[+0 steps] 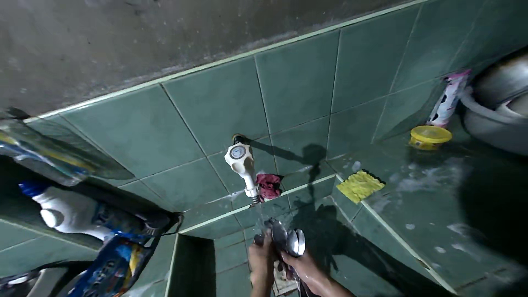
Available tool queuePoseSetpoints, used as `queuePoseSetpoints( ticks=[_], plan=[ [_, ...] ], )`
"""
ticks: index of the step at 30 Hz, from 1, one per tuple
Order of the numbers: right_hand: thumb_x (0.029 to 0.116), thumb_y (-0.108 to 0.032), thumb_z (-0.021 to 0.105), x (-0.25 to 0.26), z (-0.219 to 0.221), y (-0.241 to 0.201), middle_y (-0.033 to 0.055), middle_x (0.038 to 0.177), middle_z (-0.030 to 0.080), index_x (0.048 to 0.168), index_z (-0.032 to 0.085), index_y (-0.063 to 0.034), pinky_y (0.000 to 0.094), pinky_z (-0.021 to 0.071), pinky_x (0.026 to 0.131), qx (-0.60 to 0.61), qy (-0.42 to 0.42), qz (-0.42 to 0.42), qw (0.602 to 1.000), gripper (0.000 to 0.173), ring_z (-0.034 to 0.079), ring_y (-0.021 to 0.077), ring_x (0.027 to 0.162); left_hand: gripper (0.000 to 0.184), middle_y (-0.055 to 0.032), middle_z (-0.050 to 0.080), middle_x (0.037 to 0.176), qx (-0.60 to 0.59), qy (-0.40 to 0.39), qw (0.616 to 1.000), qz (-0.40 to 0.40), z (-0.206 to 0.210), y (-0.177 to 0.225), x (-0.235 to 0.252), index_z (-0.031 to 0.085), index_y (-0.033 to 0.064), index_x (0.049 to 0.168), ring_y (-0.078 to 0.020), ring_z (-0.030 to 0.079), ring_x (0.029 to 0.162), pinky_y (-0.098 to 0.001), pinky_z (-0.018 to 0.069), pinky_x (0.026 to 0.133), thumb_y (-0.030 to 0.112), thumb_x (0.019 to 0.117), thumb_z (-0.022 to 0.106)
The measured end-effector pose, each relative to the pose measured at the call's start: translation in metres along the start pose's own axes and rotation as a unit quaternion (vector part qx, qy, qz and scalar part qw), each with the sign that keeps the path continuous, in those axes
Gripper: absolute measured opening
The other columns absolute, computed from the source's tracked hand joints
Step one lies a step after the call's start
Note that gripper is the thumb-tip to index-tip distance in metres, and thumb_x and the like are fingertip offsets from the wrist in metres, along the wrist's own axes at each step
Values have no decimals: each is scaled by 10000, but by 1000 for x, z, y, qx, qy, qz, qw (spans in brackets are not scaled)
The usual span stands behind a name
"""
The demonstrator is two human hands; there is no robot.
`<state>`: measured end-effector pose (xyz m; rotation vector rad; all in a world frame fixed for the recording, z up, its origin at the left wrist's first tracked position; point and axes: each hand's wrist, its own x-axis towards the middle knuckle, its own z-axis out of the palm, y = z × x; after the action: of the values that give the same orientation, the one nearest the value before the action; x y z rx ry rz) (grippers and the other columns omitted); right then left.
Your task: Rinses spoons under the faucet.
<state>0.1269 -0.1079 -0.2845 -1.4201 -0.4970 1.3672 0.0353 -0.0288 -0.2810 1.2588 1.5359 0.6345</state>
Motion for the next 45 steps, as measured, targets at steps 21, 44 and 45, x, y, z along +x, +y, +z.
queuePoseSetpoints(
  ticks=[21, 44, 45],
  plan=[
    [1015, -91, 612, 3, -20, -9, 36, 835, 698, 1053, 639, 30, 251, 555, 670, -2, 1, -24, 1000, 130, 649, 80, 702, 486, -166, 654, 1061, -181, -78, 972, 126, -18, 2, 13, 405, -84, 1415, -160, 701, 798, -329, 609, 700, -138, 940, 495],
    [1011, -56, 582, 6, 6, 13, 11, 706, 535, 1077, 596, 68, 219, 429, 523, 47, 116, -24, 992, 142, 478, 44, 545, 348, -219, 711, 1061, -46, -24, 987, 150, 12, 2, 5, 578, -122, 1254, -264, 722, 926, -431, 599, 864, -22, 936, 678],
    [1019, -55, 565, 7, 2, 12, -11, 675, 524, 1046, 591, 42, 201, 418, 504, 46, 104, -22, 993, 104, 466, 31, 522, 352, -202, 716, 1045, -46, -34, 988, 145, 10, 3, 4, 580, -116, 1246, -242, 726, 892, -409, 605, 835, -31, 922, 688]
  ],
)
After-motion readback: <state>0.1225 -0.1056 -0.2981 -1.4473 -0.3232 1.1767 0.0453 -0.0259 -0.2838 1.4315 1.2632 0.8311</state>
